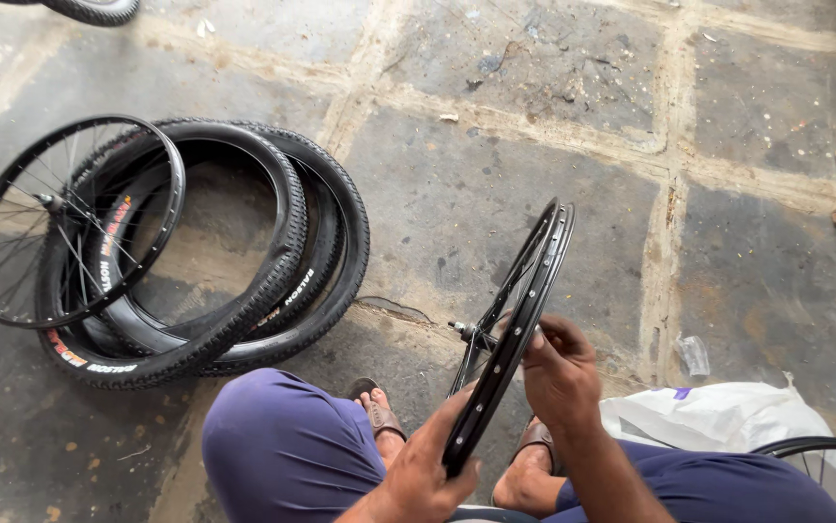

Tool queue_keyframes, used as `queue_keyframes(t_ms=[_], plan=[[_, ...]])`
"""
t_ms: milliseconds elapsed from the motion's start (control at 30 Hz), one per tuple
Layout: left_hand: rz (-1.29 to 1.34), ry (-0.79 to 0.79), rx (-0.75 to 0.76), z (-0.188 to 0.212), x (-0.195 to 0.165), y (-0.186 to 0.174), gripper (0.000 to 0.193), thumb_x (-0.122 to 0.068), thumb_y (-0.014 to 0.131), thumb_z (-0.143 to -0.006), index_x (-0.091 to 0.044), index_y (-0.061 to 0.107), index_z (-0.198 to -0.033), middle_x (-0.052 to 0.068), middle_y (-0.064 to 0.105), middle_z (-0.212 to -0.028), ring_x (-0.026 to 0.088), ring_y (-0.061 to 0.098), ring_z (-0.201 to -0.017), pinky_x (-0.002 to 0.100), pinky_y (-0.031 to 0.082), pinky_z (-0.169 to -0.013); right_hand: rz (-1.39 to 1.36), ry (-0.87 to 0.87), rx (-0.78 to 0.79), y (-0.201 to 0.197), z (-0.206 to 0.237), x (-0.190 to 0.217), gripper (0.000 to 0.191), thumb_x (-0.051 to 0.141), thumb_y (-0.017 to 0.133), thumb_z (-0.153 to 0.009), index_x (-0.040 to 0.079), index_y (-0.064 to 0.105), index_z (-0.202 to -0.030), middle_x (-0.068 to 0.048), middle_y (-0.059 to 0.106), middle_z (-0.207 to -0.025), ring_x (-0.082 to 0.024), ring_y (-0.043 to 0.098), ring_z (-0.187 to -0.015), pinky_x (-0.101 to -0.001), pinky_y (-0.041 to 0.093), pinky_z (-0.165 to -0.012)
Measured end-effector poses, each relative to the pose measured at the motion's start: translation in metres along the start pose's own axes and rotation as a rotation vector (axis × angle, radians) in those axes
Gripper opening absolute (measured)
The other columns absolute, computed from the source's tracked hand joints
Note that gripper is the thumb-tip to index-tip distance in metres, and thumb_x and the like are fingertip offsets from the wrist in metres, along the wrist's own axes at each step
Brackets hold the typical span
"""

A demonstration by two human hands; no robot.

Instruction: The person sits on the ground and repeatedly wipes the rim of a bicycle wheel with a white cloth. The person rotates the wheel to access different sections of the rim while continuing to wipe.

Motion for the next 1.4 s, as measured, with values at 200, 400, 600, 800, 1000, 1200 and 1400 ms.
queue_keyframes(t_ms=[200,400,600,800,1000,1200,1400], plan=[[-0.088,-0.368,0.062,-0.053,0.012,-0.005,0.092,-0.015,0.065,-0.075,-0.002,0.028,-0.158,0.023,0.060,-0.138,0.037,0.057,-0.133,0.040,0.041,-0.114,0.194,-0.150,-0.120,-0.008,0.009,0.014,0.027,-0.010,0.073,-0.088,-0.001,0.071,-0.113,-0.018,0.068,-0.134,-0.021,0.069,-0.109,-0.0339,0.060,-0.087],[-0.152,-0.160,0.000,-0.075,-0.020,0.000,0.102,-0.014,0.067,-0.079,0.003,0.012,-0.162,0.026,0.038,-0.159,0.038,0.033,-0.153,0.044,0.026,-0.125,0.325,0.039,0.001,0.006,-0.007,0.009,0.029,-0.007,0.064,-0.099,-0.009,0.068,-0.127,-0.024,0.071,-0.123,-0.024,0.072,-0.108,-0.0342,0.059,-0.095],[-0.133,-0.314,0.001,-0.068,-0.008,-0.001,0.106,-0.017,0.070,-0.079,-0.001,0.004,-0.161,0.026,0.030,-0.160,0.038,0.029,-0.153,0.045,0.026,-0.122,0.054,0.214,0.150,0.041,-0.016,0.017,0.045,0.003,0.059,-0.098,-0.005,0.055,-0.143,-0.018,0.069,-0.127,-0.021,0.070,-0.113,-0.0320,0.058,-0.098],[-0.115,-0.280,-0.013,-0.068,-0.011,-0.004,0.106,-0.022,0.072,-0.081,-0.001,0.007,-0.163,0.027,0.035,-0.159,0.040,0.032,-0.153,0.047,0.027,-0.123,0.389,0.006,0.062,0.033,-0.003,0.020,0.040,-0.001,0.066,-0.093,-0.002,0.060,-0.133,-0.014,0.070,-0.124,-0.021,0.070,-0.112,-0.0341,0.062,-0.091],[0.023,-0.157,-0.064,-0.061,0.001,0.010,0.097,-0.037,0.075,-0.090,0.001,0.020,-0.160,0.028,0.044,-0.153,0.037,0.041,-0.147,0.046,0.033,-0.119,1.392,-0.559,-0.369,0.015,0.000,0.040,0.031,0.008,0.090,-0.079,0.004,0.059,-0.082,-0.008,0.055,-0.078,-0.019,0.058,-0.065,-0.0296,0.044,-0.062],[0.357,-0.185,0.012,-0.087,0.076,0.003,0.051,-0.037,0.036,-0.114,-0.003,0.052,-0.149,0.009,0.063,-0.139,0.020,0.059,-0.129,0.033,0.045,-0.112,1.240,-0.459,0.031,0.050,0.005,0.053,0.034,-0.002,0.083,-0.076,0.002,0.067,-0.106,-0.015,0.066,-0.117,-0.027,0.068,-0.104,-0.0364,0.055,-0.090],[0.766,-0.306,0.192,-0.115,0.117,0.038,0.050,-0.040,0.050,-0.114,0.000,0.062,-0.143,0.009,0.068,-0.122,0.016,0.061,-0.111,0.033,0.052,-0.096,1.199,-0.326,0.256,0.069,0.001,0.074,0.038,-0.005,0.076,-0.092,0.001,0.065,-0.128,-0.017,0.055,-0.144,-0.030,0.057,-0.136,-0.0368,0.047,-0.115]])
Point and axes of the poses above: each hand's wrist, its own z-axis away from the middle knuckle, its own y-axis out of the palm, x = y × z, the point moved 8 cm from there along -z, towards the middle knuckle
